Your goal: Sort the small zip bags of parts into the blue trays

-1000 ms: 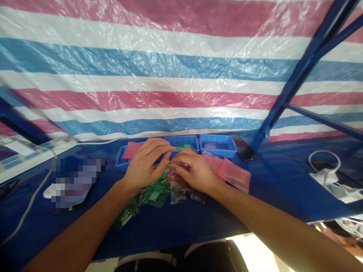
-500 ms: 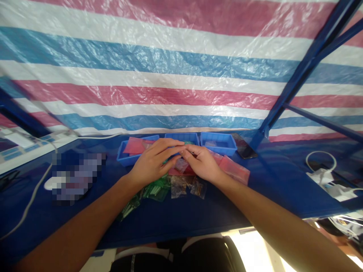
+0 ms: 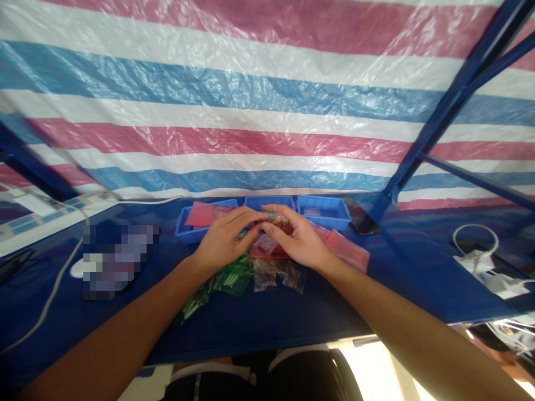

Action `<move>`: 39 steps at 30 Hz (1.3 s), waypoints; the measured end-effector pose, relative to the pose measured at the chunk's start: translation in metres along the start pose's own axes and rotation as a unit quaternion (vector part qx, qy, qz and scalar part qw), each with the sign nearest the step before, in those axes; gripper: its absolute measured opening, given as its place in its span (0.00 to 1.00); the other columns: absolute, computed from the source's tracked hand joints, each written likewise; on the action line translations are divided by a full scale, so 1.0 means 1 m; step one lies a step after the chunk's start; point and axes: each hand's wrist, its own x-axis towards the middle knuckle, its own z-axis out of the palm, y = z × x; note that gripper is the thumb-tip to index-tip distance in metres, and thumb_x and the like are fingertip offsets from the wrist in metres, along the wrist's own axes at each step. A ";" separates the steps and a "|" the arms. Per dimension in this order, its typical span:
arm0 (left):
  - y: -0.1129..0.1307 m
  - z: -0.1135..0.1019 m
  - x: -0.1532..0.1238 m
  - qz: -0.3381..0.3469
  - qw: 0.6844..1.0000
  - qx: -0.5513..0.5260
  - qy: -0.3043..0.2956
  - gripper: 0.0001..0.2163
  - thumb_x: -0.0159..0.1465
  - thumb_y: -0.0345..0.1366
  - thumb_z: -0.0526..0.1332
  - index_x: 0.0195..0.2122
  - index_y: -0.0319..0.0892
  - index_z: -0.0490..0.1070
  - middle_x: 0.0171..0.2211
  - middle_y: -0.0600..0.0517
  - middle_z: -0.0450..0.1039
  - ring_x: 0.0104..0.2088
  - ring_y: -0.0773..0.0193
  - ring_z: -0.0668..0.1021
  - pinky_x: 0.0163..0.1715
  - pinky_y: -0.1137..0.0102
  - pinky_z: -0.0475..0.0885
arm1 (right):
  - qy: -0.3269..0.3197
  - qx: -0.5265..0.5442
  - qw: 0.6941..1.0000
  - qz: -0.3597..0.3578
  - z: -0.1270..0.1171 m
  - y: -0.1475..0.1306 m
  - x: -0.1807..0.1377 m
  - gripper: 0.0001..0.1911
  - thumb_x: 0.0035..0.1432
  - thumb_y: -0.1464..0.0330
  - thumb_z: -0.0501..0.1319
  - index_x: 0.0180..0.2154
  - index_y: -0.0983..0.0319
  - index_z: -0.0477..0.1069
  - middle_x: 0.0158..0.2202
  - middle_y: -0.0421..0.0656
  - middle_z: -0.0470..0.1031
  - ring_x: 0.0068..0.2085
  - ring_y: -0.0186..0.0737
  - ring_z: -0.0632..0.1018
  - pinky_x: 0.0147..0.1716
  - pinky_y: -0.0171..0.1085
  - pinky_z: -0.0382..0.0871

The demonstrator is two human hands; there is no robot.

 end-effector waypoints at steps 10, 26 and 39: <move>0.004 0.002 0.000 -0.027 0.999 0.025 -0.013 0.11 0.77 0.33 0.60 0.58 0.42 0.74 0.51 0.46 0.83 0.50 0.57 0.84 0.51 0.64 0.80 | 0.058 -0.048 0.997 -0.024 -0.007 0.003 0.004 0.15 0.69 0.56 0.69 0.51 0.57 0.82 0.46 0.45 0.85 0.48 0.47 0.83 0.47 0.44 0.78; 0.007 0.003 0.004 -0.082 0.996 -0.015 0.033 0.13 0.76 0.33 0.62 0.61 0.43 0.74 0.49 0.48 0.81 0.48 0.61 0.83 0.55 0.64 0.80 | 0.088 -0.017 0.996 -0.021 -0.007 0.013 0.006 0.16 0.61 0.57 0.75 0.45 0.57 0.77 0.37 0.41 0.84 0.37 0.41 0.82 0.39 0.41 0.76; 0.011 0.003 0.001 -0.142 0.988 -0.066 -0.014 0.20 0.78 0.39 0.60 0.70 0.45 0.68 0.43 0.51 0.86 0.39 0.63 0.86 0.43 0.70 0.80 | 0.132 -0.145 0.975 -0.102 -0.013 0.010 0.005 0.08 0.66 0.61 0.72 0.38 0.57 0.78 0.39 0.44 0.78 0.40 0.43 0.78 0.37 0.41 0.74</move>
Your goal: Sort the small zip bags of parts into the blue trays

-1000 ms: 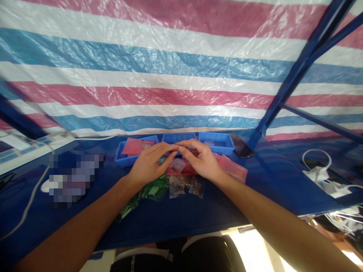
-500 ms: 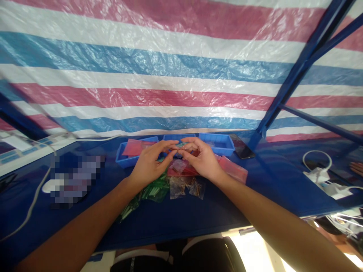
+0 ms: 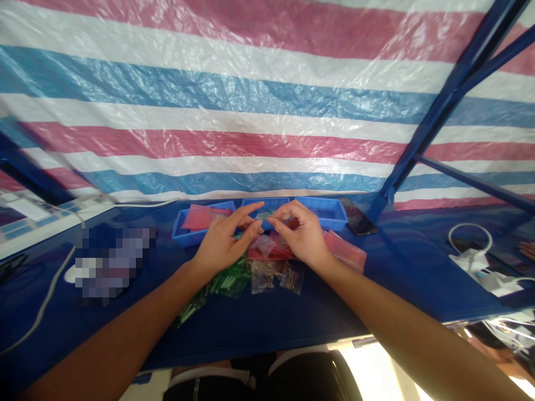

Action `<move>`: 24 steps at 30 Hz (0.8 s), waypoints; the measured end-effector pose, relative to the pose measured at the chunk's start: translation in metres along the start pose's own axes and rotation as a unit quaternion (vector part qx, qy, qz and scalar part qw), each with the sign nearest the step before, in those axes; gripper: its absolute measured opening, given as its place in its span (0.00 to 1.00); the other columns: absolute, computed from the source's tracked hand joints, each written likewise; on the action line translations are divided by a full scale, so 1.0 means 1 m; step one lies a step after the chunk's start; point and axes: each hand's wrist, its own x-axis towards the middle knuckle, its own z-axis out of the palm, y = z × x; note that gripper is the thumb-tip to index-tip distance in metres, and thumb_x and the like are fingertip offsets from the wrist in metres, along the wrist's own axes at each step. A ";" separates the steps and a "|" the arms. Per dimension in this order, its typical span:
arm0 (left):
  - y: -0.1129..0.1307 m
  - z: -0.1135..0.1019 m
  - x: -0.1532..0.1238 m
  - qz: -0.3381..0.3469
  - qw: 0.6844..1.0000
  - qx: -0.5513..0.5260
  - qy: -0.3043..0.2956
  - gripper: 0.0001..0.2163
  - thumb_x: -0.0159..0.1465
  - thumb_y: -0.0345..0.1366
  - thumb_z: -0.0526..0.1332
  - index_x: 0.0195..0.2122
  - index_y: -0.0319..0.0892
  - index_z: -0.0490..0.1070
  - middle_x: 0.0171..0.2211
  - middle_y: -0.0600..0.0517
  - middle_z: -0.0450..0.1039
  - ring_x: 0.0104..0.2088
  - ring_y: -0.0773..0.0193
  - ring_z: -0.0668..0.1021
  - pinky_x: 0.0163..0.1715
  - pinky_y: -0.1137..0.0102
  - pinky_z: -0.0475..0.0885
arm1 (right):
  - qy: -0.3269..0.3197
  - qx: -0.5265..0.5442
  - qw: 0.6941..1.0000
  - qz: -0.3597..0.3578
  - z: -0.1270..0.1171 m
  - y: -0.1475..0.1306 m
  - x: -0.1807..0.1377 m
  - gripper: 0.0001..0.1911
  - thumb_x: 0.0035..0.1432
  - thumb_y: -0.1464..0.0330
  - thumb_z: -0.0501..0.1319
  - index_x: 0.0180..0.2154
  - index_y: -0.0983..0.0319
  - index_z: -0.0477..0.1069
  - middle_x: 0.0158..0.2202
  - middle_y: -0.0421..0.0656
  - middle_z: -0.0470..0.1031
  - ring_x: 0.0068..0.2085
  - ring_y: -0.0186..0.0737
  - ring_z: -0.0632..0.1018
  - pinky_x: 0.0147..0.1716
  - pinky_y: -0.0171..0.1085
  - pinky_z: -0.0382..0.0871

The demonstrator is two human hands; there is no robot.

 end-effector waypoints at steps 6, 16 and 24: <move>0.005 0.001 0.002 0.023 0.999 -0.012 0.029 0.13 0.79 0.39 0.57 0.55 0.43 0.80 0.49 0.47 0.85 0.48 0.60 0.86 0.53 0.66 0.79 | -0.078 -0.051 0.993 -0.078 -0.002 -0.015 -0.001 0.06 0.66 0.62 0.72 0.43 0.54 0.82 0.46 0.47 0.80 0.47 0.48 0.81 0.47 0.47 0.78; -0.006 0.005 0.006 -0.034 0.997 -0.032 0.069 0.08 0.72 0.35 0.66 0.50 0.44 0.82 0.47 0.48 0.84 0.43 0.61 0.85 0.46 0.66 0.83 | -0.052 0.042 0.998 0.021 0.006 -0.003 -0.002 0.12 0.66 0.58 0.71 0.48 0.56 0.78 0.47 0.46 0.78 0.47 0.45 0.81 0.42 0.42 0.79; 0.000 0.006 0.006 -0.021 0.998 -0.035 0.053 0.06 0.71 0.32 0.66 0.48 0.44 0.81 0.45 0.51 0.84 0.42 0.63 0.84 0.47 0.67 0.81 | -0.035 0.111 0.988 0.100 0.008 0.007 -0.001 0.26 0.59 0.55 0.76 0.55 0.56 0.73 0.47 0.44 0.78 0.47 0.43 0.81 0.43 0.39 0.80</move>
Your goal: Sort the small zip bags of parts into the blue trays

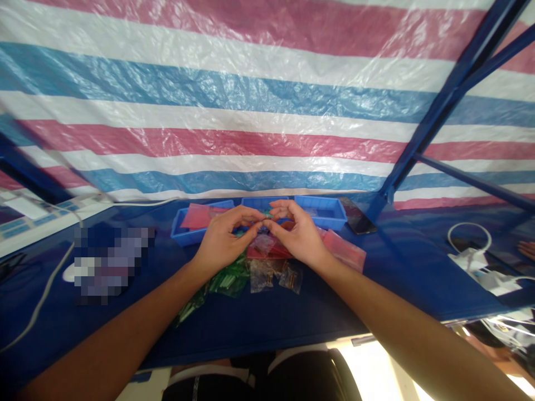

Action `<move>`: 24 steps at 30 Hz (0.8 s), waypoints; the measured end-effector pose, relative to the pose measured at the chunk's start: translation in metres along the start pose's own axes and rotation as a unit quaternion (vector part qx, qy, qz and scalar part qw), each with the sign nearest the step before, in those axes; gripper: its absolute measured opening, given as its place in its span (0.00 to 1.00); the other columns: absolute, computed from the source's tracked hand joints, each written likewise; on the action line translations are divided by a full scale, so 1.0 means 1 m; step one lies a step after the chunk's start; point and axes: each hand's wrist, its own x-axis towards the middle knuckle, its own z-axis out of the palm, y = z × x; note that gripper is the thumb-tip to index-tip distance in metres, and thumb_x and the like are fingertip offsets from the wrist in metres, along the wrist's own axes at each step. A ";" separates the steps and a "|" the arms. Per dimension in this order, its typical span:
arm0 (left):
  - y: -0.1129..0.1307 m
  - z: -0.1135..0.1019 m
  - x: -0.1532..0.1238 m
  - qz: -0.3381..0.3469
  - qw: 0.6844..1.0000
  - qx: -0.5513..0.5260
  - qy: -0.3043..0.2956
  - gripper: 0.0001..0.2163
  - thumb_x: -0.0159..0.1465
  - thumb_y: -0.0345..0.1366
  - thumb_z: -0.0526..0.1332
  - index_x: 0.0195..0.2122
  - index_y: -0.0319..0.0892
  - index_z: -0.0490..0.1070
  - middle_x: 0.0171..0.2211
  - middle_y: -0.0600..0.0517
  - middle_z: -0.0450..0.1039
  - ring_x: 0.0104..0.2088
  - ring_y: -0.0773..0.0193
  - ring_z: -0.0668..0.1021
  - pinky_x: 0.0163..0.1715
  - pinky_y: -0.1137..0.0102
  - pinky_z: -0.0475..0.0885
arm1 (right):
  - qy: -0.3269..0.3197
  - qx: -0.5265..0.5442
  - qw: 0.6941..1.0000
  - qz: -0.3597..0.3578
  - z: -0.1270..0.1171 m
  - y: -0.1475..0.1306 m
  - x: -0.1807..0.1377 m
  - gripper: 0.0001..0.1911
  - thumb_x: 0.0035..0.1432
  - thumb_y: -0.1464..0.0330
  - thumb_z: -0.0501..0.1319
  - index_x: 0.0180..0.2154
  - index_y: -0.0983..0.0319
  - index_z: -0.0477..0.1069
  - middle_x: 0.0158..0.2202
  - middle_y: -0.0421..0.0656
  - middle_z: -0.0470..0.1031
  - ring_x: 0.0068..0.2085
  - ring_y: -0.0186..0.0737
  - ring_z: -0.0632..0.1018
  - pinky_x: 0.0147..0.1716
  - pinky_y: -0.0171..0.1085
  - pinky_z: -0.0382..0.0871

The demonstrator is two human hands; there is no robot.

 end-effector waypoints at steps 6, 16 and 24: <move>0.001 -0.001 0.000 0.019 1.000 0.005 -0.004 0.06 0.73 0.32 0.63 0.47 0.43 0.79 0.45 0.49 0.83 0.42 0.62 0.84 0.46 0.67 0.80 | -0.042 0.009 0.999 0.011 0.001 -0.005 -0.001 0.20 0.62 0.54 0.75 0.49 0.56 0.76 0.38 0.41 0.80 0.38 0.40 0.81 0.38 0.39 0.77; 0.003 -0.004 0.000 0.066 0.998 0.002 -0.018 0.08 0.74 0.29 0.60 0.47 0.43 0.79 0.46 0.47 0.82 0.48 0.60 0.83 0.53 0.64 0.78 | -0.038 -0.029 0.999 -0.005 -0.001 -0.005 -0.003 0.17 0.63 0.53 0.73 0.46 0.57 0.79 0.39 0.43 0.82 0.38 0.42 0.81 0.40 0.42 0.77; 0.003 -0.003 0.000 0.065 0.998 0.020 0.007 0.08 0.75 0.32 0.60 0.49 0.43 0.79 0.50 0.45 0.81 0.52 0.58 0.83 0.57 0.60 0.79 | -0.006 -0.038 0.999 -0.025 -0.001 0.001 -0.001 0.18 0.63 0.51 0.73 0.44 0.56 0.78 0.38 0.42 0.80 0.39 0.43 0.80 0.41 0.42 0.78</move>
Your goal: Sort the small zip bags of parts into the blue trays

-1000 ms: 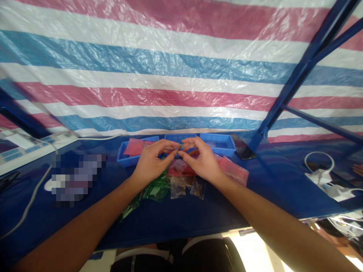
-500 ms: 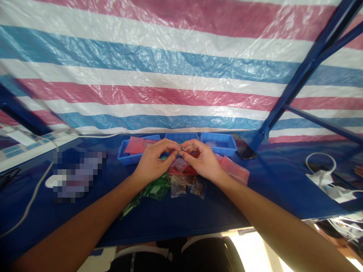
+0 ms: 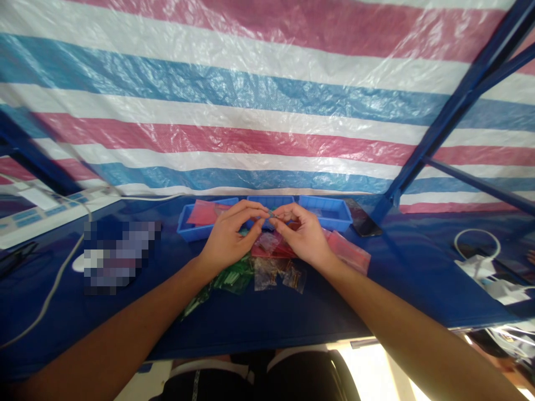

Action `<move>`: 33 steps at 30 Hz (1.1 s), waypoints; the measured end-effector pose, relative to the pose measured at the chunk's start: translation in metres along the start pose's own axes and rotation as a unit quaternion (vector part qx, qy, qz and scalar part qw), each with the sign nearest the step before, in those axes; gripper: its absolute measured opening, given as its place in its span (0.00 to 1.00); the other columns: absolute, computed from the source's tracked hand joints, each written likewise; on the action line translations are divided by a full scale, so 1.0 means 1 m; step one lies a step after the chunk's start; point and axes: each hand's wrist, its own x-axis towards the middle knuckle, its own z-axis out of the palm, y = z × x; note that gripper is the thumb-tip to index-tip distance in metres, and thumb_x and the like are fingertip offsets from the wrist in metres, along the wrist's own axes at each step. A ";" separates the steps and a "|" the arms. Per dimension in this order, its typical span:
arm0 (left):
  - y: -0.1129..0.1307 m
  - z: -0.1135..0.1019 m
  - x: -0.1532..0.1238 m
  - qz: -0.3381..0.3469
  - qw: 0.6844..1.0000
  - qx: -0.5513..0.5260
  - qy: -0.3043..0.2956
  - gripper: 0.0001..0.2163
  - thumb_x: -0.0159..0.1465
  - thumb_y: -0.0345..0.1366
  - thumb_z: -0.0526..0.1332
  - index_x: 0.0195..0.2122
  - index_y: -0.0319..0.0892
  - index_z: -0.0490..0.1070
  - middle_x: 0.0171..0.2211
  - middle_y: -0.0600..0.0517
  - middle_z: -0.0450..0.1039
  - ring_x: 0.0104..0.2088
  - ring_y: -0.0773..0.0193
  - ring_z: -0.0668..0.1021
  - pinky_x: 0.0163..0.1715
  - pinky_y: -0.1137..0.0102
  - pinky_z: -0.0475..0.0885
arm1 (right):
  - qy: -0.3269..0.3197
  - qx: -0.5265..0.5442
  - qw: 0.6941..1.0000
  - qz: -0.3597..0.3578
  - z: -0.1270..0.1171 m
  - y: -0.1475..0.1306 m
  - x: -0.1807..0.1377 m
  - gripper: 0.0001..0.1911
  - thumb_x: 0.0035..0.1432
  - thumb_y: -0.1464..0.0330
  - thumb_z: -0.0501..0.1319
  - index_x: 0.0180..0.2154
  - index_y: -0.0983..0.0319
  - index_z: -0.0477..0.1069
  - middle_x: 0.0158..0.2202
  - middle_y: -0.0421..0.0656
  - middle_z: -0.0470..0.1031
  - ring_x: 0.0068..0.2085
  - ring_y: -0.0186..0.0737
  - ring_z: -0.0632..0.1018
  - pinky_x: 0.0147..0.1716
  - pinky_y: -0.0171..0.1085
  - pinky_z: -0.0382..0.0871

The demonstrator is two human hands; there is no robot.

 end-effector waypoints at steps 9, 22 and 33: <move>-0.007 0.003 -0.004 0.000 1.000 0.006 -0.024 0.10 0.72 0.34 0.65 0.53 0.42 0.79 0.54 0.43 0.80 0.54 0.56 0.82 0.53 0.61 0.82 | -0.015 0.025 0.999 0.027 0.001 -0.008 -0.002 0.16 0.64 0.52 0.72 0.42 0.57 0.78 0.38 0.43 0.81 0.33 0.40 0.78 0.29 0.38 0.73; -0.007 0.005 -0.005 -0.003 0.999 0.007 -0.045 0.09 0.72 0.34 0.66 0.52 0.42 0.78 0.53 0.45 0.80 0.51 0.57 0.83 0.53 0.62 0.81 | -0.025 0.055 0.997 0.051 0.002 -0.015 -0.004 0.17 0.66 0.50 0.70 0.40 0.57 0.78 0.33 0.40 0.81 0.27 0.36 0.76 0.28 0.36 0.73; -0.008 0.006 -0.006 0.013 0.998 0.007 -0.058 0.09 0.72 0.33 0.65 0.52 0.42 0.78 0.52 0.45 0.80 0.51 0.58 0.83 0.53 0.63 0.81 | -0.040 0.041 0.997 0.046 0.001 -0.012 -0.005 0.18 0.67 0.49 0.69 0.38 0.58 0.78 0.32 0.41 0.81 0.28 0.37 0.77 0.30 0.38 0.73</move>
